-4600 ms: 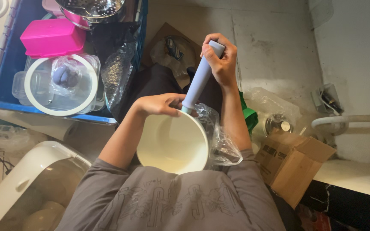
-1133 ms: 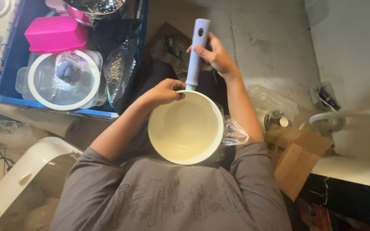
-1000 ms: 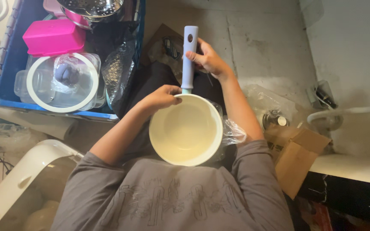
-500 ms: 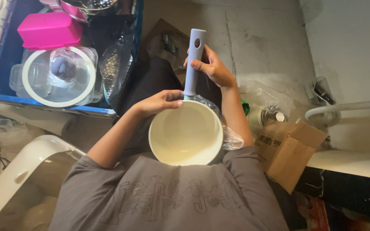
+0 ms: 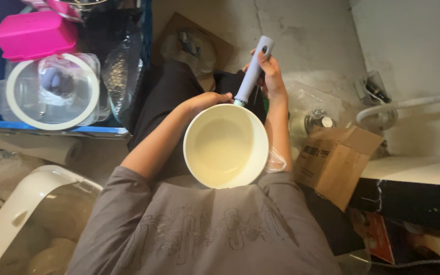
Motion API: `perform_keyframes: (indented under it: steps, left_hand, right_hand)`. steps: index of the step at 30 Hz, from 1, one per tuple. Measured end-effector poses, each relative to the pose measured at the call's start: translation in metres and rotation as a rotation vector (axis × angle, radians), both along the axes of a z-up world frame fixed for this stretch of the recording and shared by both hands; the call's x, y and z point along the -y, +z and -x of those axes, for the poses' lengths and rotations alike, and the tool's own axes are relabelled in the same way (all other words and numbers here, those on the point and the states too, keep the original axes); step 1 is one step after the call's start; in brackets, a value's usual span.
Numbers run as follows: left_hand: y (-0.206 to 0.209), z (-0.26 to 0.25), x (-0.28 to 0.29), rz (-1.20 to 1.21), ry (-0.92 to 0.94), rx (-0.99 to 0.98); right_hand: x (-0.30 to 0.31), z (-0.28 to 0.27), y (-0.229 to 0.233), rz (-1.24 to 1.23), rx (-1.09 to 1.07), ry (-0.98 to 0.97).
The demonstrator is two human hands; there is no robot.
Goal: The person sits on the floor and attaches a light purple handle to a white bowl using a screwdriver. They retrieve the screwdriver from a plastic bag, insert and tighten the screw into the handle, then test the fit by lifting the bowl.
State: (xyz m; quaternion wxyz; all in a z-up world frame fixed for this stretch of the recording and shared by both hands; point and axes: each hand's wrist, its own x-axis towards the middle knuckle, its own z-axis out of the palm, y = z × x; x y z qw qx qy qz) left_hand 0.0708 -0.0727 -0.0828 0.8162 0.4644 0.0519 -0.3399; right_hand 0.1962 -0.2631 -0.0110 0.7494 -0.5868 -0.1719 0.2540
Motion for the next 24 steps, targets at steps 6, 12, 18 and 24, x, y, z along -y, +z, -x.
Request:
perform_keyframes:
  steps: [6,12,18,24]
  left_hand:
    - [0.036,0.019,-0.035,-0.561,-0.018,0.32]
    - [0.056,0.127,-0.069,-1.257,0.141,0.451]
    - [0.051,0.131,-0.049,-0.789,0.488,0.336]
    - [0.043,0.055,-0.122,-0.976,0.524,0.491]
  right_hand:
    - [0.043,-0.009,-0.025,0.078,0.022,-0.379]
    - [0.109,0.015,-0.051,0.062,-0.22,-0.794]
    - [0.118,0.04,-0.044,-0.098,-0.287,-0.85]
    - [0.099,0.026,0.006,-0.243,-0.224,-0.785]
